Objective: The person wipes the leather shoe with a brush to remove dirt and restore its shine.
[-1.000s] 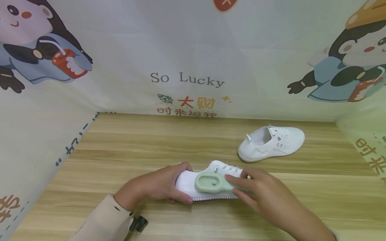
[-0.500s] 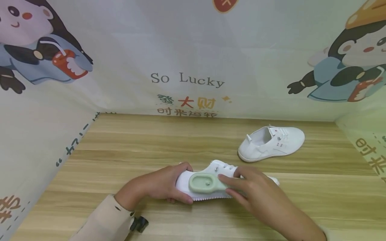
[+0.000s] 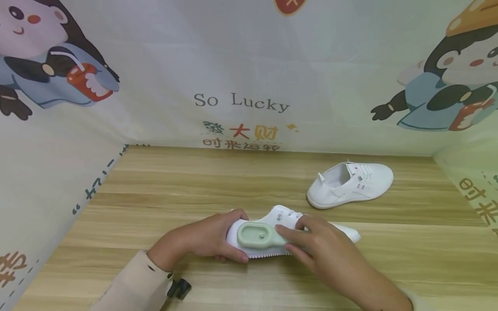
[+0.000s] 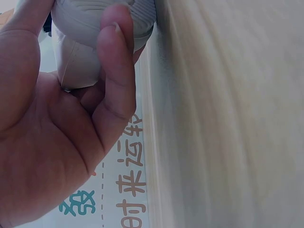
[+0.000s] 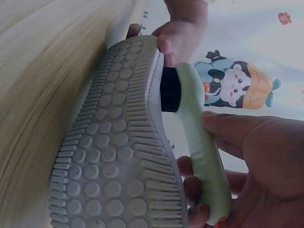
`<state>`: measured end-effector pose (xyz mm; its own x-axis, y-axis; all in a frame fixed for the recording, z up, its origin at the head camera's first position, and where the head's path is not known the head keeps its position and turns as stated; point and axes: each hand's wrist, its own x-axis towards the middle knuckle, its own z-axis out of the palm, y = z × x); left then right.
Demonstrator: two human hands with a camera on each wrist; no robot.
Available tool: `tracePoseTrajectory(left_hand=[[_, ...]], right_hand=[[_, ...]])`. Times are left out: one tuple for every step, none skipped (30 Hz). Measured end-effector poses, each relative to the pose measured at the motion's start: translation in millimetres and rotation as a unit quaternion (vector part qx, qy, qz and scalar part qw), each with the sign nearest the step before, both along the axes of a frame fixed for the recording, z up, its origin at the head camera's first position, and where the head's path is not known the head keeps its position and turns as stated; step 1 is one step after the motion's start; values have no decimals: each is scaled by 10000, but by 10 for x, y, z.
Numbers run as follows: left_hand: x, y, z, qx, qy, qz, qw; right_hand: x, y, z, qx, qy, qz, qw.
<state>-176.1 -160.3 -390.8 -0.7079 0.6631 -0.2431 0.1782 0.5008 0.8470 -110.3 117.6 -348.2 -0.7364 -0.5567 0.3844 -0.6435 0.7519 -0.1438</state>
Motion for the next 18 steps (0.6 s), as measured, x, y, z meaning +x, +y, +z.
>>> tracePoseTrajectory(left_hand=[[-2, 1, 2, 11, -19, 11, 10000], [-4, 2, 3, 16, -29, 22, 10000], [-4, 3, 4, 20, -38, 26, 10000], [-3, 3, 5, 21, -56, 32, 10000], [-2, 3, 5, 17, -69, 36, 10000], [-1, 2, 4, 16, -76, 41, 10000], [-1, 1, 5, 16, -86, 45, 10000], [0, 1, 5, 7, -87, 48, 10000], [0, 1, 5, 0, -89, 48, 9999], [-1, 1, 7, -8, -98, 53, 9999], [-2, 1, 8, -12, -107, 59, 9999], [-4, 1, 9, -18, -109, 64, 9999], [-6, 1, 10, -20, -115, 70, 9999], [-8, 2, 11, -24, -120, 71, 9999], [-8, 2, 11, -35, -125, 73, 9999], [-10, 1, 11, -35, -140, 81, 9999], [-11, 0, 10, -43, -143, 89, 9998], [-12, -2, 10, -55, -135, 98, 9998]], right_hand=[[3, 7, 4, -3, -51, -19, 10000], [8, 15, 8, -8, -108, -40, 9999], [11, 24, 10, -12, -169, -59, 9998], [16, 35, 13, -8, -229, -79, 9997], [20, 47, 14, -3, -278, -107, 9996], [26, 62, 17, -10, -331, -139, 9994], [31, 77, 21, -1, -373, -194, 9991], [35, 95, 25, -10, -392, -242, 9989], [38, 114, 29, -18, -398, -281, 9988], [42, 137, 34, -17, -385, -315, 9988], [45, 161, 36, -21, -374, -349, 9987], [48, 184, 37, -28, -362, -373, 9986], [51, 207, 35, -36, -333, -385, 9987], [54, 231, 31, -66, -312, -376, 9988], [58, 255, 27, -83, -294, -376, 9988], [61, 279, 22, -98, -275, -375, 9989], [64, 303, 18, -131, -268, -373, 9989], [64, 326, 15, -167, -245, -367, 9989]])
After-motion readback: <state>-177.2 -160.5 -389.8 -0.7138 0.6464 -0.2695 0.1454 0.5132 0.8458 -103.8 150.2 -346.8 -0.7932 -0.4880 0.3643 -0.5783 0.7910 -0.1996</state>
